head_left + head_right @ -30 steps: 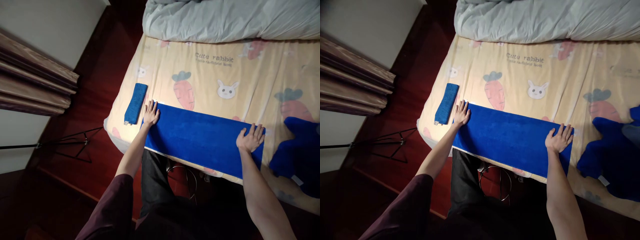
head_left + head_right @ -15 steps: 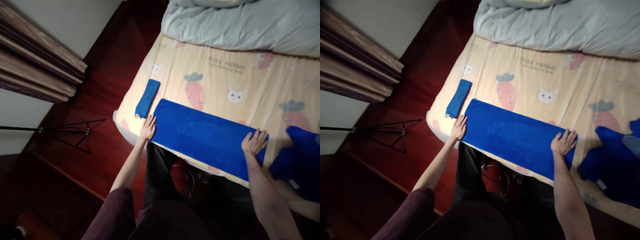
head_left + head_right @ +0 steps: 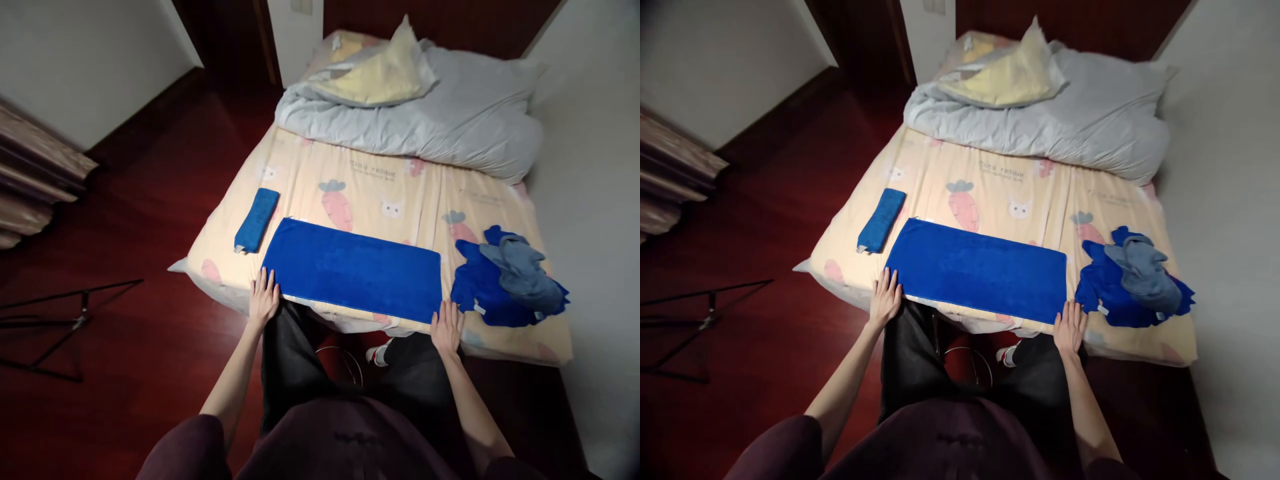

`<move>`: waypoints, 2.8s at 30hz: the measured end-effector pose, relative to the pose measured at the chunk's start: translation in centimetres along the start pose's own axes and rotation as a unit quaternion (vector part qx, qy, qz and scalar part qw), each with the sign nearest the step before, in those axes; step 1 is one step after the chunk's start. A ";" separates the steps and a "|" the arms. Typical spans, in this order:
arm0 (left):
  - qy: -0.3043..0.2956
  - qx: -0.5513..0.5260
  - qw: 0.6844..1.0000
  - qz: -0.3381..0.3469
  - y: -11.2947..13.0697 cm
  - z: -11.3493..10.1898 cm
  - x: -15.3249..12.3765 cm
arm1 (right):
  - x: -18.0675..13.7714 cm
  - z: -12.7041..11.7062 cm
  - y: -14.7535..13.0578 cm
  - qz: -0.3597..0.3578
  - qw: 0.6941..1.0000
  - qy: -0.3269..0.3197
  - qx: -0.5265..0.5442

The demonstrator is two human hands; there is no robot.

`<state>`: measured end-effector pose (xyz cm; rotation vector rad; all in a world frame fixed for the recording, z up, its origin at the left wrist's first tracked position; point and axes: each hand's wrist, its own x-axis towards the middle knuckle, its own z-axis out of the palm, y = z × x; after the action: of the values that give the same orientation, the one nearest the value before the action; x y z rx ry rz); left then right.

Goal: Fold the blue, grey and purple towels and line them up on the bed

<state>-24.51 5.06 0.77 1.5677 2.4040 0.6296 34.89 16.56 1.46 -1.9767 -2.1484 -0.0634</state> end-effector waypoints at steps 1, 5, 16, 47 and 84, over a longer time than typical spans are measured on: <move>-0.001 -0.002 1.000 -0.007 0.1 -0.1 -1.7 | -0.4 -0.2 0.1 0.005 1.000 0.010 0.004; 0.008 -0.047 0.999 -0.021 2.0 0.1 -10.9 | -1.6 -1.0 -0.3 0.050 0.997 0.045 0.038; -0.057 -0.047 0.997 0.010 9.2 0.2 -17.2 | 7.1 -5.4 -10.4 0.007 0.991 0.029 0.133; -0.043 -0.716 0.534 -0.447 23.8 8.5 -9.7 | 26.7 3.9 -31.1 -0.147 0.948 -0.271 0.077; 0.049 -0.699 0.679 -0.220 24.2 -3.8 -4.7 | 30.0 -12.6 -27.9 -0.095 0.918 -0.114 0.367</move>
<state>-4.17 8.25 14.82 0.2480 1.2996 1.7756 6.90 41.03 22.71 -1.3788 -2.0447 0.8517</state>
